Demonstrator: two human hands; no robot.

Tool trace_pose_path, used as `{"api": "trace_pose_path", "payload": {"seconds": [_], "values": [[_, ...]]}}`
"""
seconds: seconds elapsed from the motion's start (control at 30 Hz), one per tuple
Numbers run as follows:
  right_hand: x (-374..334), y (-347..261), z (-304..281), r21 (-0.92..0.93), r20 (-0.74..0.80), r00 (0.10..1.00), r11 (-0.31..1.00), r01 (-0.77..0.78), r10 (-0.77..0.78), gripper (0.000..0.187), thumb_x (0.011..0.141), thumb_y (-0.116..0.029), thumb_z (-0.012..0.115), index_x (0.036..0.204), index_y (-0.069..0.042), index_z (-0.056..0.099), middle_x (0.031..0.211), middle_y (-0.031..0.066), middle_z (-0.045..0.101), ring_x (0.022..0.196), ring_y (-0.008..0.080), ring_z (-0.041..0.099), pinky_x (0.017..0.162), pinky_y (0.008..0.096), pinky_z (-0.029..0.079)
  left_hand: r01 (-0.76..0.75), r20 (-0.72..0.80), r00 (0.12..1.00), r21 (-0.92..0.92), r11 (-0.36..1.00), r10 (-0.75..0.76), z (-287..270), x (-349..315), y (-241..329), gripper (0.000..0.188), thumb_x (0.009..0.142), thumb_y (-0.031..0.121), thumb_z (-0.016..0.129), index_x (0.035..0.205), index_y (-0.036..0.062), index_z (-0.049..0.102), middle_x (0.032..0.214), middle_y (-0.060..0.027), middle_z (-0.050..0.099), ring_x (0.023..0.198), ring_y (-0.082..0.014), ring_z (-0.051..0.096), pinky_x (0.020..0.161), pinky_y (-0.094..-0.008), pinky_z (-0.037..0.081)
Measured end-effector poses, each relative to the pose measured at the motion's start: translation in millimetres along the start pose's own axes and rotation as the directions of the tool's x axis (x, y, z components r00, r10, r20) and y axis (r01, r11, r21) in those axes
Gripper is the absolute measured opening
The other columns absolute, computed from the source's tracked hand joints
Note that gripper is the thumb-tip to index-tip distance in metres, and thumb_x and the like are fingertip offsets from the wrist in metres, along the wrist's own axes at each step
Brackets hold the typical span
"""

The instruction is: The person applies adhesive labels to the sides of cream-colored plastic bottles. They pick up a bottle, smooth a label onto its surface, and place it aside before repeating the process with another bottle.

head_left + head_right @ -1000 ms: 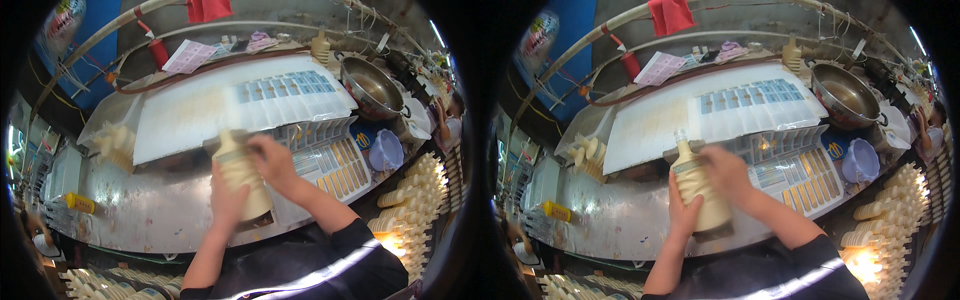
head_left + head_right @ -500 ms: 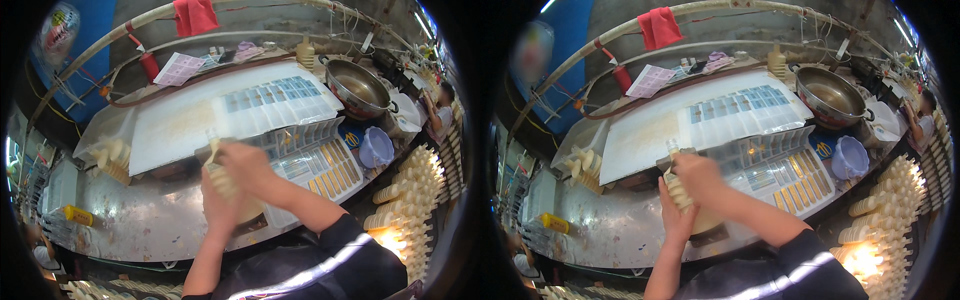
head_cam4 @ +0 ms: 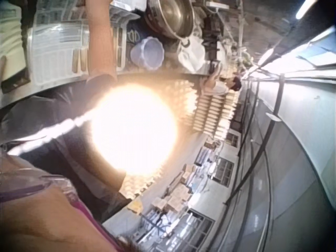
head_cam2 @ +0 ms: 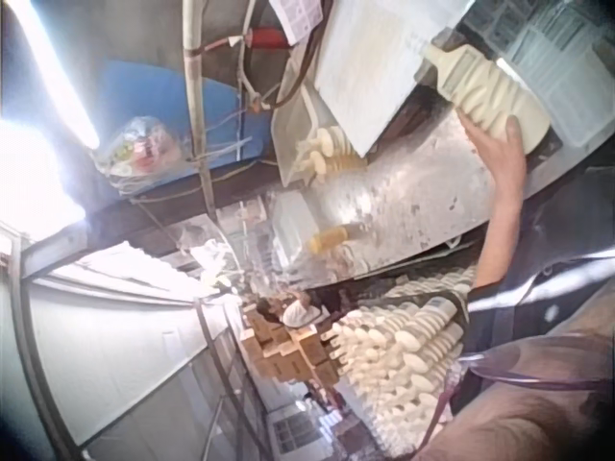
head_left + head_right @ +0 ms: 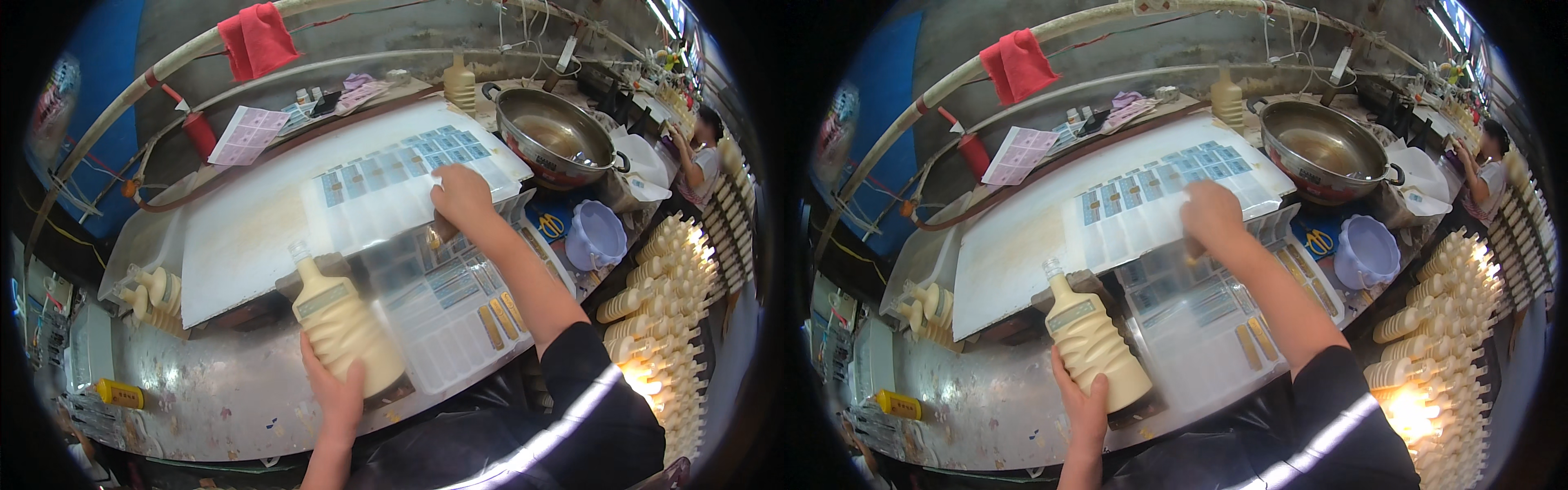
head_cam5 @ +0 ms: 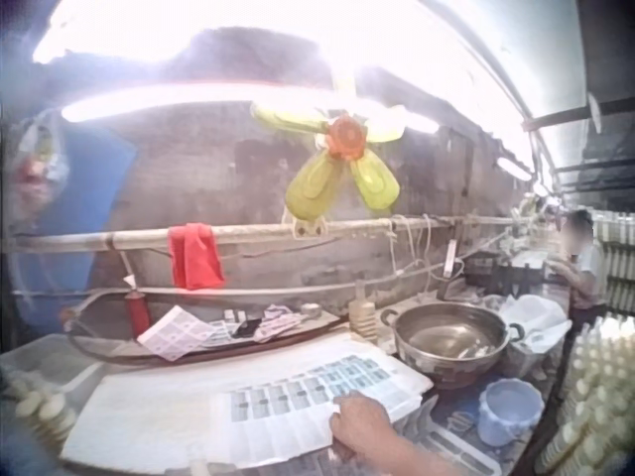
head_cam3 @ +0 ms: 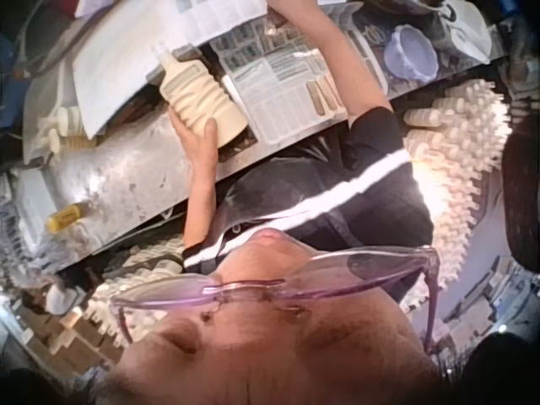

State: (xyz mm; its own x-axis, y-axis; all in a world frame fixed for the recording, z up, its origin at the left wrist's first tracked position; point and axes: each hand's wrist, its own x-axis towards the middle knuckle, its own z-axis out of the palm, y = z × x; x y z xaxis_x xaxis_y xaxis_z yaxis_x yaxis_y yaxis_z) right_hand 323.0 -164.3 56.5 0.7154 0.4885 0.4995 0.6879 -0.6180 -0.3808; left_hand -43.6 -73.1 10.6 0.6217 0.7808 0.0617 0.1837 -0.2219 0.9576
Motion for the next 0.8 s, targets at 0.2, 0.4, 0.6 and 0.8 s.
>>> {"api": "trace_pose_path", "payload": {"seconds": [0.2,0.4,0.6,0.8], "values": [[56,27,7,-0.321,0.383,0.915,0.947,0.001,0.129,0.023,0.088,-0.012,0.057,0.103,-0.003,0.073,0.118,0.0218,0.062,0.104,0.0422,0.066,0.091,0.0488,0.053,-0.054,-0.035,0.998,-0.061,0.997,0.052,5,0,-1,0.095,0.080,0.011,0.070,0.160,-0.0020,0.020,0.154,-0.0248,0.038,0.140,-0.0356,0.043,0.118,-0.0436,0.034],[-7,28,-40,-0.333,0.480,0.876,0.913,0.236,-0.052,0.020,0.086,-0.010,0.061,0.101,-0.001,0.072,0.112,0.0190,0.067,0.099,0.0389,0.069,0.085,0.0463,0.056,-0.021,-0.033,0.999,-0.052,0.998,0.019,4,-4,4,0.095,0.079,0.011,0.070,0.159,-0.0023,0.021,0.154,-0.0244,0.039,0.140,-0.0351,0.043,0.117,-0.0429,0.035],[-39,17,-41,-0.222,0.231,0.937,0.924,0.313,-0.262,0.020,0.084,-0.005,0.062,0.103,-0.002,0.067,0.108,0.0160,0.067,0.090,0.0387,0.070,0.079,0.0475,0.057,-0.021,-0.033,0.999,-0.171,0.985,0.016,2,-4,2,0.090,0.083,0.008,0.066,0.160,-0.0017,0.020,0.153,-0.0233,0.039,0.139,-0.0345,0.044,0.117,-0.0437,0.035],[-69,28,-38,-0.152,0.101,0.929,0.918,0.367,-0.355,0.017,0.086,-0.008,0.069,0.101,-0.002,0.073,0.104,0.0133,0.075,0.085,0.0329,0.073,0.075,0.0388,0.060,-0.004,-0.096,0.995,-0.170,0.985,-0.013,-1,-24,-23,0.077,0.086,0.006,0.069,0.153,0.0001,0.033,0.145,-0.0203,0.047,0.128,-0.0312,0.054,0.108,-0.0430,0.046]]}}
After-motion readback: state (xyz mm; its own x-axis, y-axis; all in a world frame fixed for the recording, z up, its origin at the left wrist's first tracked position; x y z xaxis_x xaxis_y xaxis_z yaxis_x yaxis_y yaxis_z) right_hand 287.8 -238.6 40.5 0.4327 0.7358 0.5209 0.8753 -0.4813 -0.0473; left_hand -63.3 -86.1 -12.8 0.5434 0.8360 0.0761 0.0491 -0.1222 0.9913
